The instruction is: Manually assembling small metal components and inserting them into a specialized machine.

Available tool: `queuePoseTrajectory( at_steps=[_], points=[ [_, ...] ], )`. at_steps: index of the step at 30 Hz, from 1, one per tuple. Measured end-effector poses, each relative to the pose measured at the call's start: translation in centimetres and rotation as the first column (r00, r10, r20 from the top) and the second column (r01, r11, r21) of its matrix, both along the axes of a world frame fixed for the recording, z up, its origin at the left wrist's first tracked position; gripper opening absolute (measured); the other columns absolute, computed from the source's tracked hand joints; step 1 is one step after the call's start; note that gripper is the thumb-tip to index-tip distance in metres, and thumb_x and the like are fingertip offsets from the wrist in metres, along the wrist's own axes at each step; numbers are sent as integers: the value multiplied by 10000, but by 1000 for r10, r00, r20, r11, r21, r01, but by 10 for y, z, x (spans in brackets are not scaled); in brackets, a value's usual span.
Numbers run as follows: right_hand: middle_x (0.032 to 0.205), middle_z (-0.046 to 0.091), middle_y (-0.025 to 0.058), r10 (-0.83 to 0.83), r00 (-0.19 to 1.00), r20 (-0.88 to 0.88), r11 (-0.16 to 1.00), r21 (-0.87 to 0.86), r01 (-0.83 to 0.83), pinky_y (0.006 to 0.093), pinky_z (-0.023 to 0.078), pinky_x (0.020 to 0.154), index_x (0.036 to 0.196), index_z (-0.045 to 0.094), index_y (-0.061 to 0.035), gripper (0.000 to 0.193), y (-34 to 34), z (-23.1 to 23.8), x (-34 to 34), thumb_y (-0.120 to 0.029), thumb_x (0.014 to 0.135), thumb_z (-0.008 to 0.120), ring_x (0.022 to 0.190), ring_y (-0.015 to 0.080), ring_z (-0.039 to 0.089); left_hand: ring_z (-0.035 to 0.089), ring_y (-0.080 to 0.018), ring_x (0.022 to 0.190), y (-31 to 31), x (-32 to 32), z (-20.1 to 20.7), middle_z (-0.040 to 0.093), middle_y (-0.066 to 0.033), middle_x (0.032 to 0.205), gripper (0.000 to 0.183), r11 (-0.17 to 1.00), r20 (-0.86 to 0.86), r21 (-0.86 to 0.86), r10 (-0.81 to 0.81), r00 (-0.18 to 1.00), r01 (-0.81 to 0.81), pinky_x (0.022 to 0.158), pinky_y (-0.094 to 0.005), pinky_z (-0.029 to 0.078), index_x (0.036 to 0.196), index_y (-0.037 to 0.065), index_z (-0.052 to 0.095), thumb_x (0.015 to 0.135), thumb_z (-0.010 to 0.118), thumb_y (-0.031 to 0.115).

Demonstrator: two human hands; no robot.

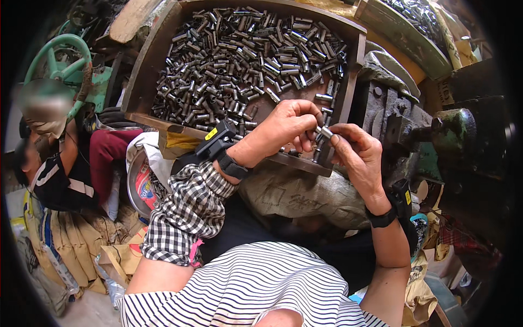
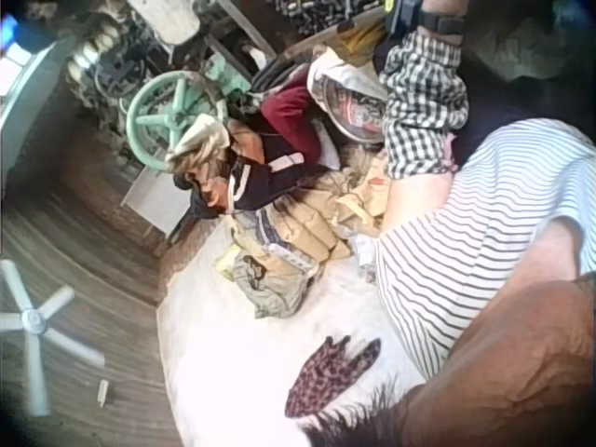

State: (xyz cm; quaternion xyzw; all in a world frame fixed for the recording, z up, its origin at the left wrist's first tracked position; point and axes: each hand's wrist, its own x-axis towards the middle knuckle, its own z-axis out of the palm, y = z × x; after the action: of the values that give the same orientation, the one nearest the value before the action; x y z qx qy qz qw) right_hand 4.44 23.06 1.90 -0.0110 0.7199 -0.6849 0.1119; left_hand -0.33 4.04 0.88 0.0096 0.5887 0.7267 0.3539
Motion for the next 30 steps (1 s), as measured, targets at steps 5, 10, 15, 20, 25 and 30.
queuePoseTrajectory(
  at_steps=[5, 10, 15, 20, 25, 30],
  points=[
    [703, 616, 21, -36, 997, 66, 993, -110, 43, 162, 422, 466, 997, 604, 32, 156, 0, 0, -1, -83, 893, 587, 547, 30, 539, 605, -80, 552, -2, 1, -4, 591, -37, 732, 178, 992, 86, 123, 13, 996, -23, 437, -161, 476, 1022, 7, 566, 890, 493, 102],
    [718, 641, 43, -23, 995, 97, 987, -158, 38, 176, 443, 462, 958, 594, 27, 130, -1, -4, -2, -80, 885, 595, 523, 48, 557, 618, -89, 586, 0, 2, -9, 610, -46, 753, 194, 974, 95, 224, 16, 995, -37, 485, -166, 496, 1025, 1, 567, 900, 563, 150],
    [708, 618, 37, 63, 959, -278, 965, 260, 12, 182, 443, 484, 930, 585, 27, 116, 3, -14, -3, -51, 853, 619, 547, 47, 546, 615, -84, 595, 0, 6, -6, 627, -46, 778, 202, 993, 10, 111, -48, 999, 47, 493, -179, 486, 1027, 8, 572, 892, 586, 157],
    [677, 520, -22, -72, 996, 44, 997, -26, 73, 169, 402, 520, 943, 585, 19, 120, 5, -7, -3, -28, 838, 620, 577, 28, 477, 607, -67, 607, 0, 10, -7, 625, -37, 784, 201, 993, -16, 116, -27, 1000, 29, 507, -170, 485, 1043, 2, 578, 901, 564, 144],
    [742, 547, -14, -142, 990, -12, 983, -121, 139, 168, 423, 502, 1022, 565, 40, 178, 5, -8, -3, -30, 861, 588, 593, 14, 481, 604, -62, 612, 0, 10, -6, 621, -33, 786, 201, 998, -51, 69, 0, 999, 4, 512, -168, 485, 1051, 1, 581, 902, 555, 134],
    [822, 609, 26, -139, 986, 87, 969, -194, 154, 180, 476, 522, 991, 572, 11, 124, 9, -12, -5, -48, 883, 574, 693, 66, 616, 603, -61, 615, 0, 11, -6, 623, -33, 792, 209, 997, -70, 71, 12, 997, -7, 515, -170, 486, 1055, 0, 580, 900, 560, 139]
  ],
)
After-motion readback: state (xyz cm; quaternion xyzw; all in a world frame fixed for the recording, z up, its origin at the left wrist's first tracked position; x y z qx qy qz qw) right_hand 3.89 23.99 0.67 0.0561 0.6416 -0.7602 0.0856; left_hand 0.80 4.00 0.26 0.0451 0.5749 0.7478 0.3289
